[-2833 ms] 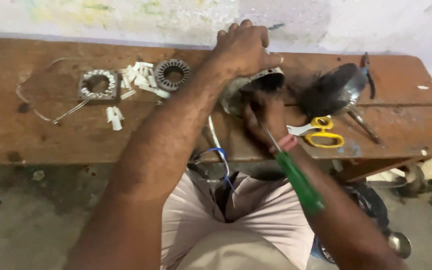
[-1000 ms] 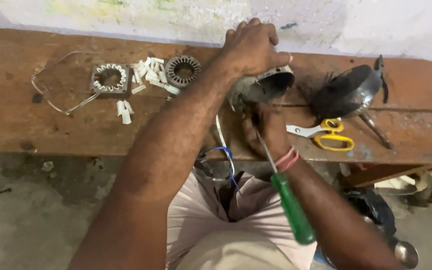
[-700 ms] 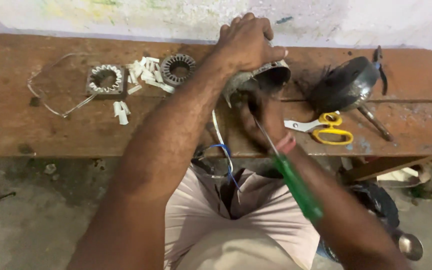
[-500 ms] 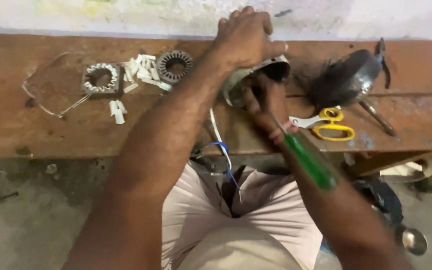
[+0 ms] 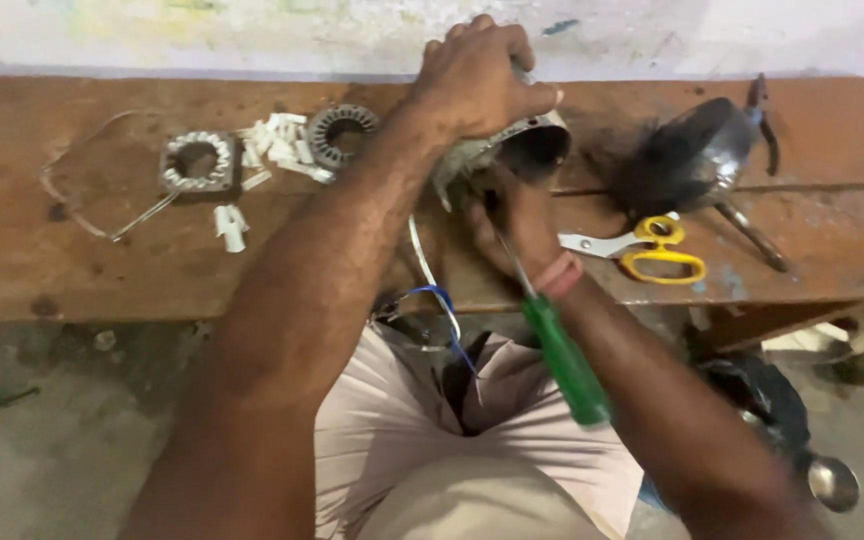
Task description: The person disassembles a cylindrical electrical component using a metal rod and screwdriver, then inserts small white plastic pieces into a circular metal part. The person uses a metal rod to push out an inner component, a screwdriver to pry parts, and hands to place plastic pieces into slots.
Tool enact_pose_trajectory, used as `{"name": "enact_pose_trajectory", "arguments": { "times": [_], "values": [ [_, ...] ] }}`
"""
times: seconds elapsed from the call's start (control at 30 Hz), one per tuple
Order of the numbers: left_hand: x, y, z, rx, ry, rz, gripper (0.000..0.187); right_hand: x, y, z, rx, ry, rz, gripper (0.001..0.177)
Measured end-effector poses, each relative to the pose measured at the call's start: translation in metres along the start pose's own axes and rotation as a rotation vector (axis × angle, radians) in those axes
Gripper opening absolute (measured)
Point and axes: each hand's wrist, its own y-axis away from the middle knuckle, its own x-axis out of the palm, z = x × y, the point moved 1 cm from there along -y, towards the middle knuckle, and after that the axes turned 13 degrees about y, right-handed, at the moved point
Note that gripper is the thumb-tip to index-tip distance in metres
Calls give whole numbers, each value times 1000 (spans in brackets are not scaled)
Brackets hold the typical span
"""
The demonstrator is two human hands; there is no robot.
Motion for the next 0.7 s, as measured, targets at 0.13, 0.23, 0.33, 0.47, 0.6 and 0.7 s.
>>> {"name": "enact_pose_trajectory", "arguments": {
  "times": [0.13,0.23,0.33,0.47,0.6,0.7],
  "values": [
    [-2,5,10,-14,13,-5,55,5,-12,6,102,-142,90,20],
    [6,1,7,46,14,-42,54,2,-14,-5,83,-41,105,29],
    [3,7,11,90,53,-72,53,4,-10,-8,98,24,158,28],
    [-9,8,21,74,71,-96,53,16,-12,-8,15,-127,100,21],
    [6,7,17,94,49,-80,53,20,-6,-20,2,-119,48,30],
    [0,10,16,84,78,-82,53,20,-7,-18,-6,-5,62,24]
  ]
}}
